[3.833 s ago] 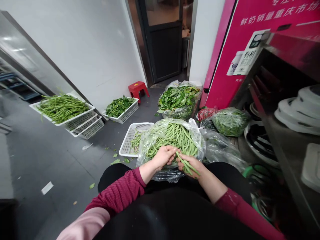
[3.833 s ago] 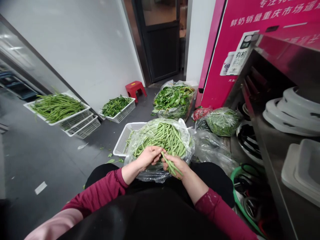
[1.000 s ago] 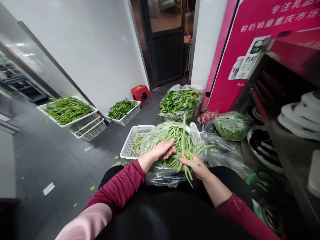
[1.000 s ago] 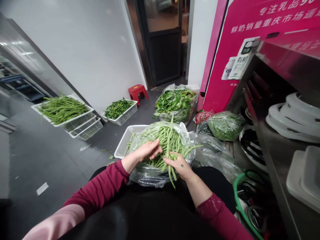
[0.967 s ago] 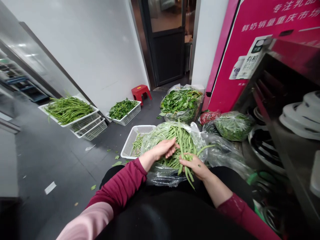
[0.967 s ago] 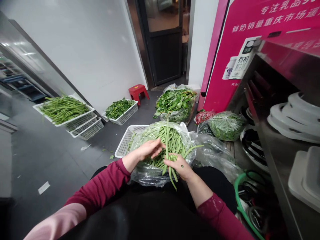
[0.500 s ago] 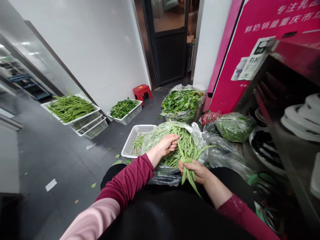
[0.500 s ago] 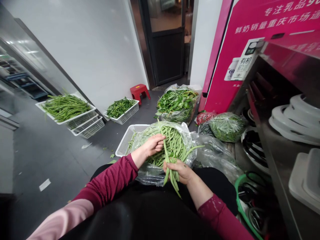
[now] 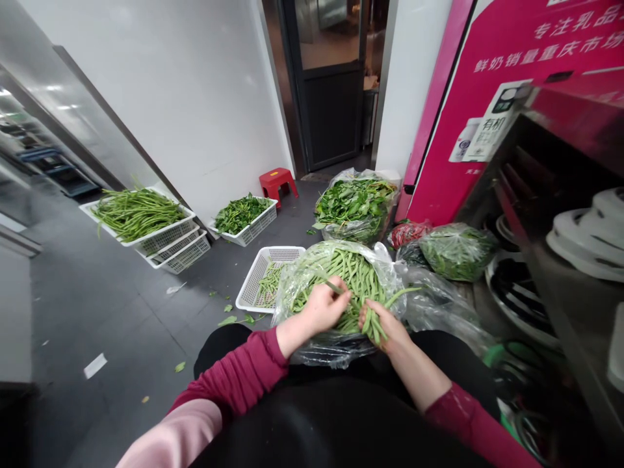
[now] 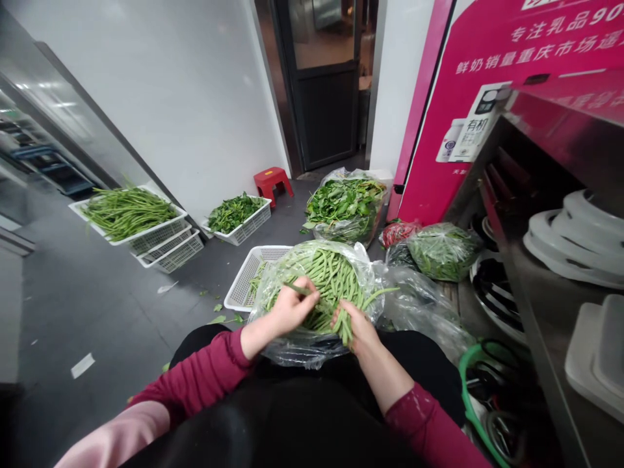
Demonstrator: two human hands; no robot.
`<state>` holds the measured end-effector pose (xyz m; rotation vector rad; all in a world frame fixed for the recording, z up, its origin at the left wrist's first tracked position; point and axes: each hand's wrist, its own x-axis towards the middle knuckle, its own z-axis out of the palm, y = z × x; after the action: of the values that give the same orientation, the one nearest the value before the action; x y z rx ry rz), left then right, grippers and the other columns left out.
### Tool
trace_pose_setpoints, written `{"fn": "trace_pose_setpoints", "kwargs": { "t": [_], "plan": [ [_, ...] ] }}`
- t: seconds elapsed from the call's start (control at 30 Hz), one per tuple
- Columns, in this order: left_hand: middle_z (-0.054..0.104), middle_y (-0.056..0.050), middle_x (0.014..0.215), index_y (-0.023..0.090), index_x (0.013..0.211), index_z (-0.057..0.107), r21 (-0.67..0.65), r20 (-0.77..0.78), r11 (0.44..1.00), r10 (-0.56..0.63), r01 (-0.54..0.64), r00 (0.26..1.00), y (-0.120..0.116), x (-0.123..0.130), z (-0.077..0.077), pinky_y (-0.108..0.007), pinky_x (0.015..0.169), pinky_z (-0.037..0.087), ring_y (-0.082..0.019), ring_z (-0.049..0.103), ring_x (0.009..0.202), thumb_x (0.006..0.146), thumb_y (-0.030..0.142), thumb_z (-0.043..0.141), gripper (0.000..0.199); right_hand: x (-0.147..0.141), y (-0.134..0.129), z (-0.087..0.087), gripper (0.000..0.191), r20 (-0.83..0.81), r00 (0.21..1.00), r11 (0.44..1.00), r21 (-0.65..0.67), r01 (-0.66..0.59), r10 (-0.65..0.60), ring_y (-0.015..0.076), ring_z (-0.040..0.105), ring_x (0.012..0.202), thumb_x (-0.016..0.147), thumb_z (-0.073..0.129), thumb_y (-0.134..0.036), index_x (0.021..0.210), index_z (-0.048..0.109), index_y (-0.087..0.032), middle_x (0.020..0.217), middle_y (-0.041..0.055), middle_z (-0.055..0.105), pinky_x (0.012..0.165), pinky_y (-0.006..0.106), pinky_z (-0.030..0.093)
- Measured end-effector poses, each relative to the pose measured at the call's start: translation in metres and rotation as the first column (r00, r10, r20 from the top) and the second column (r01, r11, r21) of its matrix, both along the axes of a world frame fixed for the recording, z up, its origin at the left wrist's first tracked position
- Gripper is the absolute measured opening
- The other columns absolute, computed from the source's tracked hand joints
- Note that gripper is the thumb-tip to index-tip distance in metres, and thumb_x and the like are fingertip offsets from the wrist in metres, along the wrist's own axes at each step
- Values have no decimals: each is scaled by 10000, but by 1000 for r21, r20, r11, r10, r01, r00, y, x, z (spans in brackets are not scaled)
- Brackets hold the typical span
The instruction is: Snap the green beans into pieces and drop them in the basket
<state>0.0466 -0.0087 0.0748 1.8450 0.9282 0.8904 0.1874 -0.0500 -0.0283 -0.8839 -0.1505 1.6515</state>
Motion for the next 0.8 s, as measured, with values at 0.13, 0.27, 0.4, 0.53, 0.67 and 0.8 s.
{"fn": "trace_pose_setpoints", "kwargs": {
  "t": [0.13, 0.27, 0.4, 0.53, 0.67, 0.8],
  "plan": [
    [367, 74, 460, 148, 702, 482, -335, 45, 934, -113, 121, 993, -12, 4, 1, -178, 396, 220, -34, 290, 386, 724, 370, 535, 230, 1, 0, 2, 168, 10, 994, 991, -79, -112, 113, 112, 550, 430, 744, 561, -273, 638, 540, -145, 493, 1, 572, 452, 230, 469],
    [324, 101, 414, 157, 693, 447, -668, 97, 715, -191, 206, 977, 3, 6, -20, -163, 332, 122, -16, 226, 310, 648, 443, 608, 332, -6, -11, 13, 224, -78, 934, 936, -33, -351, 347, 133, 594, 499, 803, 487, -316, 730, 571, -122, 592, 35, 620, 509, 277, 502],
    [369, 97, 449, 155, 768, 473, -717, 184, 660, -131, 224, 974, 12, 3, -35, -147, 319, 111, -2, 216, 309, 614, 446, 645, 372, -6, -14, 16, 107, -133, 923, 932, 82, -353, 362, 94, 548, 467, 762, 531, -225, 742, 574, -129, 568, -4, 579, 516, 248, 482],
    [265, 117, 441, 163, 871, 488, -693, 290, 679, -48, 244, 956, 27, 2, -27, -130, 322, 96, 0, 172, 311, 680, 469, 583, 373, -3, -14, 14, 139, -135, 897, 906, 114, -407, 420, 83, 497, 438, 706, 573, -217, 815, 580, -131, 553, -27, 532, 488, 243, 448],
    [344, 93, 453, 148, 782, 484, -558, 294, 806, -32, 199, 955, 45, 3, -16, -128, 303, 122, -2, 230, 299, 697, 446, 574, 323, -3, -14, 13, 119, -146, 913, 924, 96, -371, 382, 75, 462, 420, 702, 577, -246, 763, 561, -145, 529, -42, 498, 469, 234, 427],
    [466, 47, 503, 137, 804, 499, -455, 269, 877, -31, 155, 963, 45, 0, -13, -145, 298, 219, -31, 341, 310, 739, 458, 504, 328, -2, -11, 13, 127, -141, 916, 926, 96, -365, 375, 71, 440, 405, 714, 577, -275, 748, 544, -157, 519, -47, 479, 458, 230, 417]
  ]
}}
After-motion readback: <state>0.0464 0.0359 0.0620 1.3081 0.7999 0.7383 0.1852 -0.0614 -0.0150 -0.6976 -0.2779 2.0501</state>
